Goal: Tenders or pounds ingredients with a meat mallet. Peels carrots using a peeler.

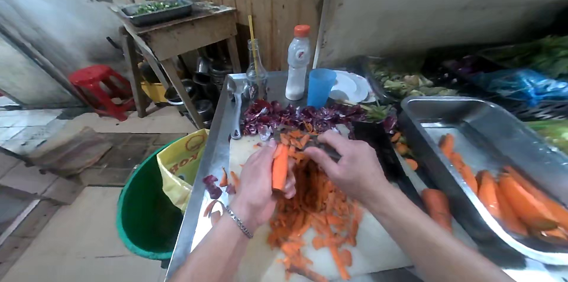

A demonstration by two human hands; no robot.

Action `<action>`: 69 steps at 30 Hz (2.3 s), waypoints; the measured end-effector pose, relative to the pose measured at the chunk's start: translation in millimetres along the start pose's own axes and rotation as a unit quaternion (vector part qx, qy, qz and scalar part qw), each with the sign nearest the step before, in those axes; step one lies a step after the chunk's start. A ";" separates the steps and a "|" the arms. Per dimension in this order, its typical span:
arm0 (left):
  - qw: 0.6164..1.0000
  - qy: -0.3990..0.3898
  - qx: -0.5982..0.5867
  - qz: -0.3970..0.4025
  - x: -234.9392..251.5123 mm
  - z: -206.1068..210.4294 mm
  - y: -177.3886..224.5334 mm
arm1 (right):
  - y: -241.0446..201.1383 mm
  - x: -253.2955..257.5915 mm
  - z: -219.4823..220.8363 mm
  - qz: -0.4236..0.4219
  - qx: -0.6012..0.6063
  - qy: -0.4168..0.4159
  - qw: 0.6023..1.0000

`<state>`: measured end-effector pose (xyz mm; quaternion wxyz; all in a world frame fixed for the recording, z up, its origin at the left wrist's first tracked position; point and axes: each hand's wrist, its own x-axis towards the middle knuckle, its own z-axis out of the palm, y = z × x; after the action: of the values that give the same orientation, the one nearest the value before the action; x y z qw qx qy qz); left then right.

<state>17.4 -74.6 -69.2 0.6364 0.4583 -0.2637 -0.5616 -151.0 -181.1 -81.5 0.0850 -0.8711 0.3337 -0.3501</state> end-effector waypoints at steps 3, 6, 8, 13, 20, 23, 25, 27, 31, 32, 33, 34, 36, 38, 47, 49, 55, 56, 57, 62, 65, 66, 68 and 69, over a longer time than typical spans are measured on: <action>1.000 0.014 -0.003 0.002 2.0 -2.0 -0.5 | -1.6 -0.9 -2.6 0.077 0.074 -0.036 0.994; 1.000 0.016 -0.012 -0.005 3.9 -5.7 2.1 | -2.9 4.1 -7.2 0.179 0.154 -0.088 0.968; 0.999 0.032 -0.036 -0.010 5.1 -5.2 3.4 | -4.5 -1.4 -5.3 0.147 0.152 -0.089 0.973; 0.988 0.123 -0.091 -0.007 6.7 -10.1 3.1 | -28.1 -23.4 10.1 -0.045 0.131 -0.073 0.988; 0.980 0.151 -0.130 0.003 7.4 -5.8 3.5 | -38.4 -29.7 14.0 -0.116 0.086 -0.041 0.989; 0.981 0.156 -0.113 -0.001 5.7 -5.3 3.9 | -39.8 -28.9 11.9 -0.135 0.073 -0.028 0.988; 0.984 0.145 -0.104 -0.010 4.3 -4.7 3.4 | -39.6 -28.7 11.2 -0.144 0.070 -0.025 0.987; 0.986 0.132 -0.098 -0.017 2.8 -3.7 4.3 | -39.5 -28.2 10.7 -0.157 0.063 -0.019 0.985; 0.991 0.098 -0.085 -0.034 1.8 -5.7 4.8 | -30.8 -20.7 8.1 -0.147 0.027 -0.008 0.989; 0.992 0.096 -0.075 -0.040 0.0 -3.6 4.6 | -25.8 -17.7 6.0 -0.114 0.016 -0.017 0.993; 0.991 0.101 -0.070 -0.048 -0.8 1.1 4.9 | -20.1 -15.1 3.6 -0.081 0.011 -0.025 0.996; 0.990 0.107 -0.068 -0.055 -0.3 5.0 5.4 | -15.9 -13.8 1.0 -0.058 0.016 -0.030 0.998; 0.991 0.100 -0.076 -0.047 1.4 3.0 3.5 | -16.1 -17.1 -1.3 -0.060 0.059 -0.031 0.996; 0.991 0.074 -0.106 -0.032 1.8 -7.3 0.3 | -25.9 -24.0 2.4 -0.106 0.100 -0.042 0.988; 0.989 0.102 -0.084 -0.063 -2.4 7.1 7.0 | -8.1 -12.9 0.6 -0.024 0.029 -0.039 0.999; 0.992 0.085 -0.079 -0.048 -0.3 4.2 4.3 | -14.2 -17.3 -2.0 -0.041 0.056 -0.033 0.997; 0.990 0.084 -0.108 -0.022 1.5 -5.2 1.1 | -23.7 -19.1 9.7 -0.117 0.063 -0.038 0.990; 0.990 0.092 -0.100 -0.027 1.5 -4.7 1.3 | -20.6 -17.4 10.0 -0.112 0.054 -0.037 0.992; 0.991 0.097 -0.091 -0.032 2.2 -4.1 1.3 | -18.6 -16.2 10.1 -0.108 0.046 -0.036 0.992; 0.991 0.082 -0.091 -0.051 -0.3 1.7 4.3 | -12.2 -8.7 9.7 -0.068 0.012 -0.025 0.997; 0.993 0.080 -0.072 -0.052 -1.2 7.7 2.5 | -8.6 -7.9 2.5 -0.005 0.019 -0.042 0.999; 0.994 0.078 -0.069 -0.040 -0.1 6.3 1.4 | -10.8 -10.6 2.2 -0.017 0.030 -0.036 0.999; 0.997 0.057 -0.051 -0.015 1.1 -1.3 -1.5 | -16.5 -16.7 5.4 -0.053 0.051 -0.035 0.997; 0.997 0.055 -0.047 -0.013 1.0 -3.1 -1.4 | -17.5 -16.1 7.3 -0.058 0.047 -0.034 0.997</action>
<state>19.7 -74.6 -71.9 0.6634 0.4611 -0.1954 -0.5560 -145.5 -158.1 -89.1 0.1166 -0.8954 0.2629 -0.3399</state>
